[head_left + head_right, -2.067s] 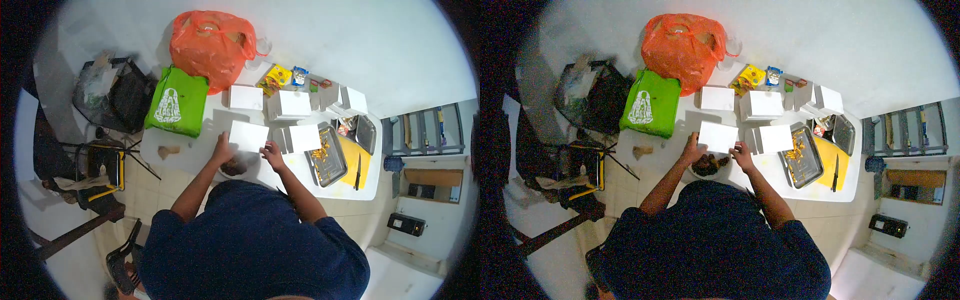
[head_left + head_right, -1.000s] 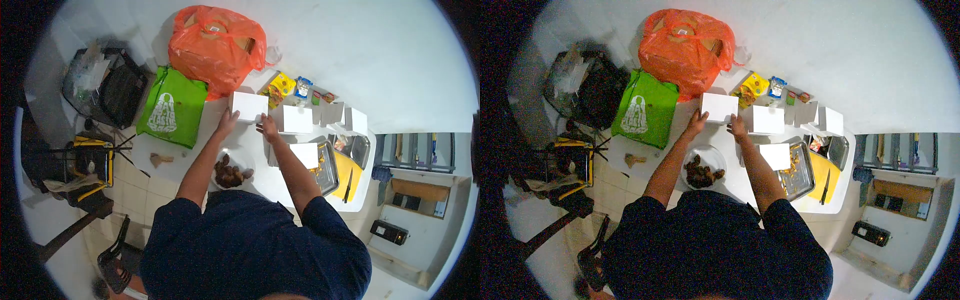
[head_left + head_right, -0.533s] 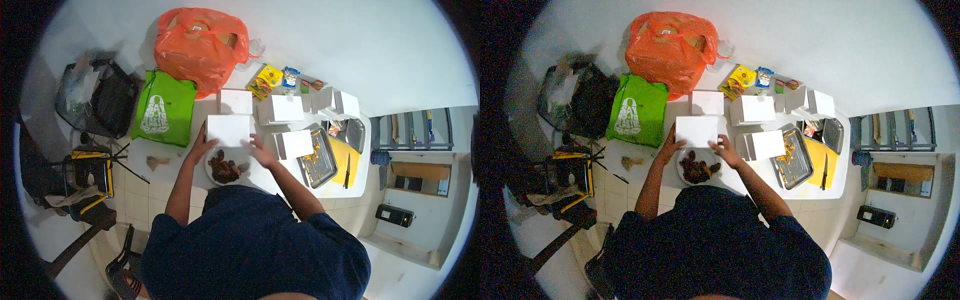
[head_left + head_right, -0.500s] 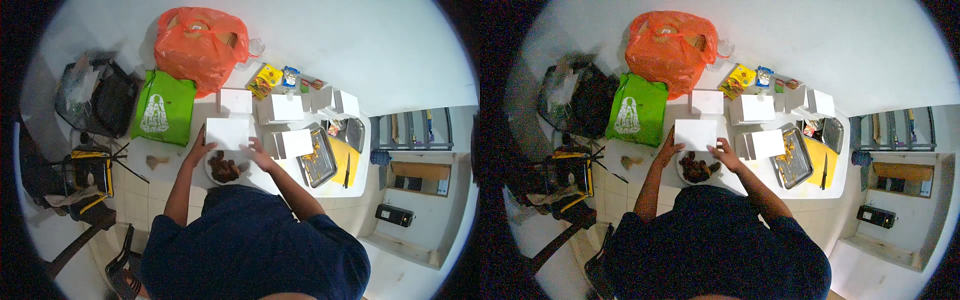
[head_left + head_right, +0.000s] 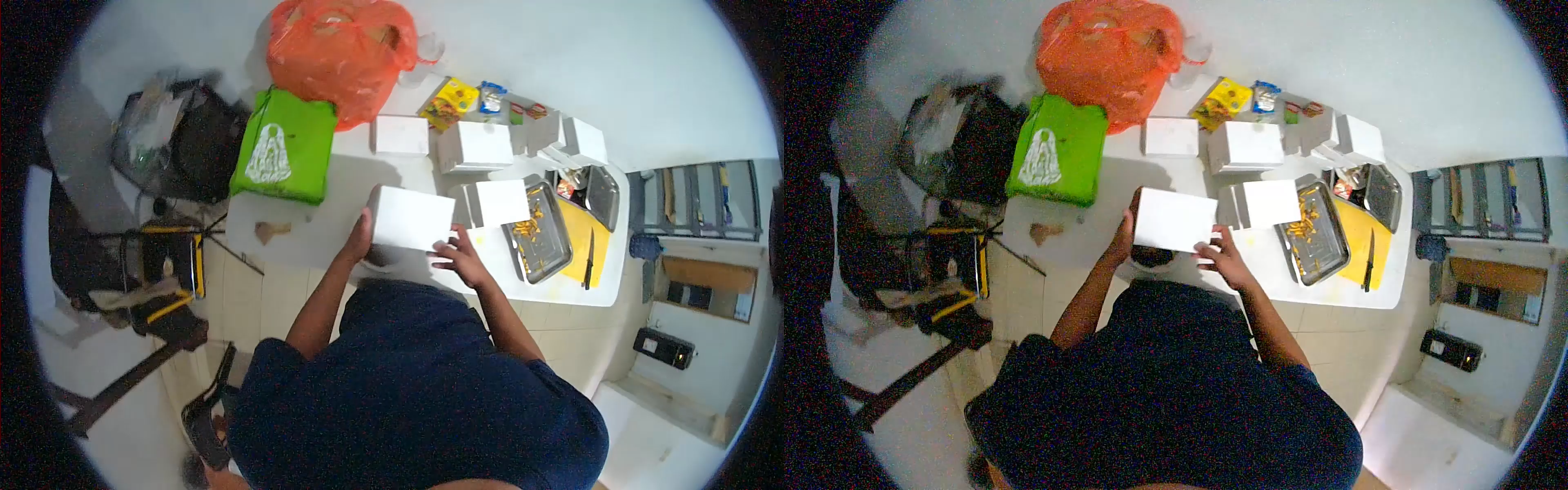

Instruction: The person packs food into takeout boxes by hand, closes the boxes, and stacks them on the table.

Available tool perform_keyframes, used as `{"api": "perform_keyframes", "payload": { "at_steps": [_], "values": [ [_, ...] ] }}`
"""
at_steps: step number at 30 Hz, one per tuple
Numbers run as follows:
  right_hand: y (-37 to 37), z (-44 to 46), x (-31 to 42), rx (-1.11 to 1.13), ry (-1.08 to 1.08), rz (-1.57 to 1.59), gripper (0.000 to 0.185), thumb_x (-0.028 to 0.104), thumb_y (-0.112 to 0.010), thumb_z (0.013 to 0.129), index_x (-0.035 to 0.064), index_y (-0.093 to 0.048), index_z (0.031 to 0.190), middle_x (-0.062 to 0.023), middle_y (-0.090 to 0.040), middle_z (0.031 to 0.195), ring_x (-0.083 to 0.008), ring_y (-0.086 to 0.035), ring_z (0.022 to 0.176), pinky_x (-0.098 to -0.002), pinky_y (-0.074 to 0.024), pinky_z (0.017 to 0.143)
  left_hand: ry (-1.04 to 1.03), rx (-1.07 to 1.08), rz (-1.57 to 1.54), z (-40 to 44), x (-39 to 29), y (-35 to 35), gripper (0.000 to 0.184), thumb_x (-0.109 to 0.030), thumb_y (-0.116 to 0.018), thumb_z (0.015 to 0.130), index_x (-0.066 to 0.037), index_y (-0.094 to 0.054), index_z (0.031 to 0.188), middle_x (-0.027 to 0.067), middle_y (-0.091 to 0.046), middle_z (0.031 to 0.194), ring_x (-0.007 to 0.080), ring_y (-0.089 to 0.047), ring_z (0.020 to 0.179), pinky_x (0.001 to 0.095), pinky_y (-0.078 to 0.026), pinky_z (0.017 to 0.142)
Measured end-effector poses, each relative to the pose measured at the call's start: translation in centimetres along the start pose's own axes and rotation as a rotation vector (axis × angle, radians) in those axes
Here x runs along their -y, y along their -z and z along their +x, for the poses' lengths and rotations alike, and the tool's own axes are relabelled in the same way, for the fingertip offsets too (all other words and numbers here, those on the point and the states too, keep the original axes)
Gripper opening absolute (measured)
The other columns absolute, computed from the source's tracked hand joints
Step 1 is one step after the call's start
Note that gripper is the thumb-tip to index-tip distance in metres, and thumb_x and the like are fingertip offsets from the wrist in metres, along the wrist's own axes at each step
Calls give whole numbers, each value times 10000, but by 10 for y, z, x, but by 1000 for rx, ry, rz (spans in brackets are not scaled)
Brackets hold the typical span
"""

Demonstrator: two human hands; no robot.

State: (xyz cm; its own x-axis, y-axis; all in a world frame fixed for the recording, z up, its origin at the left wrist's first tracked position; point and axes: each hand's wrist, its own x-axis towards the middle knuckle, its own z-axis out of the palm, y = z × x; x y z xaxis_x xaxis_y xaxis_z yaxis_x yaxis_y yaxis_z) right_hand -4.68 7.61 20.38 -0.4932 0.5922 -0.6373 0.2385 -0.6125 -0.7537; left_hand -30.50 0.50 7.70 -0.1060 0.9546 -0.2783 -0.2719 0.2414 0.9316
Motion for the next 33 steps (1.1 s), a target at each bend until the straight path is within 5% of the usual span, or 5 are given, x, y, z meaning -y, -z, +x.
{"api": "perform_keyframes", "payload": {
  "at_steps": [4,10,19,24,33],
  "values": [
    [1,-22,8,-132,87,-16,404,216,-575,910,153,-348,1239,-113,-491,1153,-241,-492,1080,-457,-477,881,-314,-134,102,-7,-51,-61,647,-432,-329,1003,43,-261,1437,150,-494,1342,222,-458,1229,338,-347,1045],
    [30,-43,6,-158,325,-133,358,276,-608,911,34,-404,1079,-77,-509,1034,-145,-461,930,-291,-411,809,-152,-132,181,-24,-82,-98,566,-276,-437,968,9,-287,1434,170,-554,1265,214,-535,1149,335,-428,968],
    [85,-44,-1,-305,315,182,381,357,-578,895,29,-449,1041,-41,-497,918,-124,-439,828,-268,-385,714,-192,-199,-41,-20,-75,-173,524,-151,-403,949,1,-290,1437,164,-365,1451,235,-377,1303,323,-269,1093],
    [121,-36,-3,-369,371,184,389,358,-595,879,14,-476,1015,-79,-503,952,-152,-442,865,-292,-389,778,20,-215,40,-28,-90,-213,478,-201,-386,1002,-83,-288,1454,141,-378,1433,233,-497,1161,359,-391,996],
    [198,-6,14,-306,345,287,365,389,-656,826,86,-505,963,-32,-529,913,-131,-502,851,-318,-439,720,-244,-341,244,-31,-24,-250,553,-176,-532,953,-65,-294,1440,172,-449,1338,241,-497,1165,362,-387,996]
  ]
}}
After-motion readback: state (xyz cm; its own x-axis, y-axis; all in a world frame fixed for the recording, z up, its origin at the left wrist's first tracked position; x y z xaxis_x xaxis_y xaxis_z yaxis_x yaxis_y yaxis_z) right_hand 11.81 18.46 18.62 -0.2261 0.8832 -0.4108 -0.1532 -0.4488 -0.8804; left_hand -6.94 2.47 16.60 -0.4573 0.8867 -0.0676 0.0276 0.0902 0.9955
